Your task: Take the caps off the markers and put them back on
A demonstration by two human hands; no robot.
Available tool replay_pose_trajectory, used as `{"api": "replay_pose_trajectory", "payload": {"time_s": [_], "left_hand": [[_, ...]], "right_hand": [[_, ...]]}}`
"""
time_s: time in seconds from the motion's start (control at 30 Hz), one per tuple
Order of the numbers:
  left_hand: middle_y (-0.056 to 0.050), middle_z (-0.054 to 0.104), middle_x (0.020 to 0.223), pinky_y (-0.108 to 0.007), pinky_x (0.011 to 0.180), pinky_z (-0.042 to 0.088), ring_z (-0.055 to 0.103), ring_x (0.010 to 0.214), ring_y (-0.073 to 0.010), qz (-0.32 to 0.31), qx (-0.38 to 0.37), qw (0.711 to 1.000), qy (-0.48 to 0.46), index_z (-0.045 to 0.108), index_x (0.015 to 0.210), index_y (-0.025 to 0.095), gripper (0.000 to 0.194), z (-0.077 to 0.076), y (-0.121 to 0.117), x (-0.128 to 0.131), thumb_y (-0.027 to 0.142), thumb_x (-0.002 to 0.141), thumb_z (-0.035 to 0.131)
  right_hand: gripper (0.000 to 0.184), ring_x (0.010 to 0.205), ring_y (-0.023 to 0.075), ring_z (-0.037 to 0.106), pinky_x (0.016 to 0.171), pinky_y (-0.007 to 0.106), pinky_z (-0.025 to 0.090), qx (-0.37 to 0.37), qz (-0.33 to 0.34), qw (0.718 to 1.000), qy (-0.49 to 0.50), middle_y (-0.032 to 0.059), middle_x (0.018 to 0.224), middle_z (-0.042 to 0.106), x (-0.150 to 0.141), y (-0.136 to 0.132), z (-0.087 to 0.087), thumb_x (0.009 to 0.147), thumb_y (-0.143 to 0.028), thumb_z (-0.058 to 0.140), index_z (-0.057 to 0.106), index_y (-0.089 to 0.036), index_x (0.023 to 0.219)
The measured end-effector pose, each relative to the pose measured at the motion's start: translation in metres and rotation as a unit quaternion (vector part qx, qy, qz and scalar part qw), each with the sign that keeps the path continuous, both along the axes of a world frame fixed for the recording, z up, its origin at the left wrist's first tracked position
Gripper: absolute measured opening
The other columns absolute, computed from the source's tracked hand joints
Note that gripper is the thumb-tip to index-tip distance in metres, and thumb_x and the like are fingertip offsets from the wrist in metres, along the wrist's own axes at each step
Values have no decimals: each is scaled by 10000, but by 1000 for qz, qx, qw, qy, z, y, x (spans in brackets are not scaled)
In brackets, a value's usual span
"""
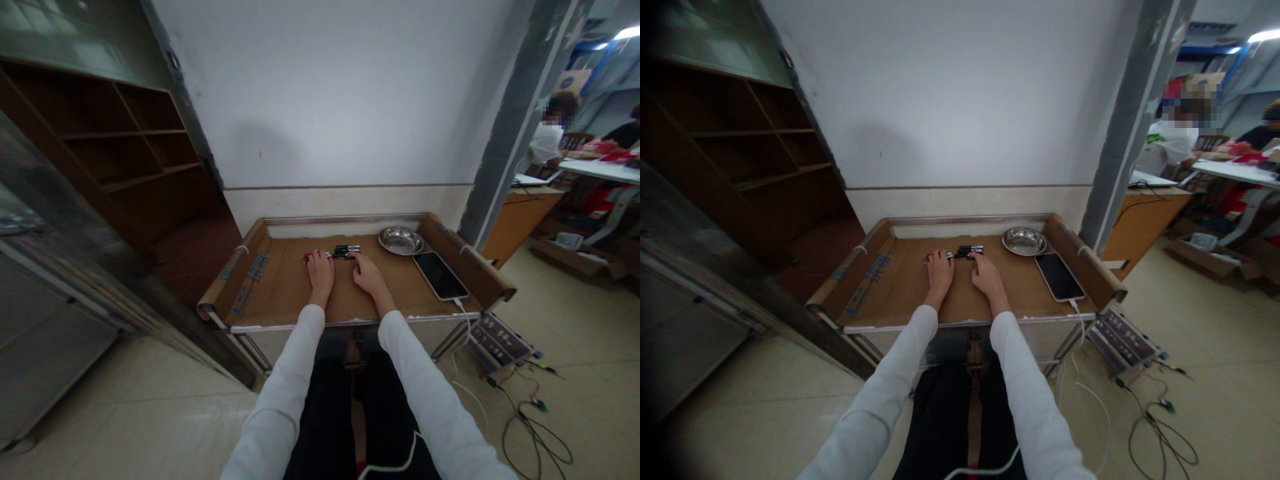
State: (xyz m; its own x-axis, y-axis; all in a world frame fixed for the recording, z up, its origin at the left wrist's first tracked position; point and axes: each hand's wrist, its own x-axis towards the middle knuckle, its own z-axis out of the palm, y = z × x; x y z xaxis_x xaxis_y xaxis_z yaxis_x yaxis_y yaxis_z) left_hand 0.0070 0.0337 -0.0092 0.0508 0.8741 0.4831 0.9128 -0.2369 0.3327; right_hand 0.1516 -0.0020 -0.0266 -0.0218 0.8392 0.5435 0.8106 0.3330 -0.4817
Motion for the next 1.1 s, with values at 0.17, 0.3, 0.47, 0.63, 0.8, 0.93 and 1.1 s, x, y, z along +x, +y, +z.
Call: {"api": "replay_pose_trajectory", "payload": {"time_s": [0.17,0.3,0.47,0.63,0.8,0.93,1.1], "left_hand": [[-199,557,1103,-442,898,425,513,1063,-308,22,-4,1000,7,533,1060,93,220,2,-2,1,166,914,386],[-205,551,1109,-454,894,422,511,1053,-315,17,-2,1000,10,539,1050,101,234,1,-1,1,153,919,352],[-192,535,1108,-438,890,424,519,1045,-296,9,7,1000,-21,557,1050,137,243,0,0,-1,159,924,351],[-184,528,1096,-403,875,427,529,1027,-277,-1,-5,1000,-15,576,1055,138,257,1,1,-1,130,915,361],[-166,534,1049,-388,888,427,531,1015,-255,-4,10,999,-36,574,1015,131,224,-3,5,-2,119,905,380],[-144,527,1033,-386,904,426,530,1009,-239,-7,19,998,-63,566,980,135,192,-5,7,-3,109,891,397],[-145,507,1063,-394,932,417,519,1030,-248,-43,17,997,-60,562,998,140,211,-1,4,-3,74,853,423]], "right_hand": [[496,1176,202,522,1040,373,406,5,-5,1000,-11,116,1229,602,1,0,0,778,-46,401,529,-143,1246],[468,1168,206,519,1043,375,398,-2,-17,999,-29,120,1224,602,1,1,0,782,-50,404,550,-139,1218],[459,1170,218,517,1048,402,391,8,-38,999,-29,128,1227,598,2,3,-3,771,-51,410,574,-141,1190],[452,1204,223,494,1056,409,380,0,-57,998,-37,141,1276,570,2,4,-4,778,-55,408,580,-128,1189],[465,1214,224,485,1051,420,379,2,-55,998,-38,137,1290,561,3,3,-4,770,-48,419,579,-140,1196],[442,1213,237,481,1044,428,377,-15,-62,997,-45,151,1298,553,3,4,-5,778,-58,431,584,-130,1187],[370,1150,226,513,1023,402,393,-4,-64,996,-54,128,1217,596,3,5,-5,785,-63,425,628,-156,1080]]}}
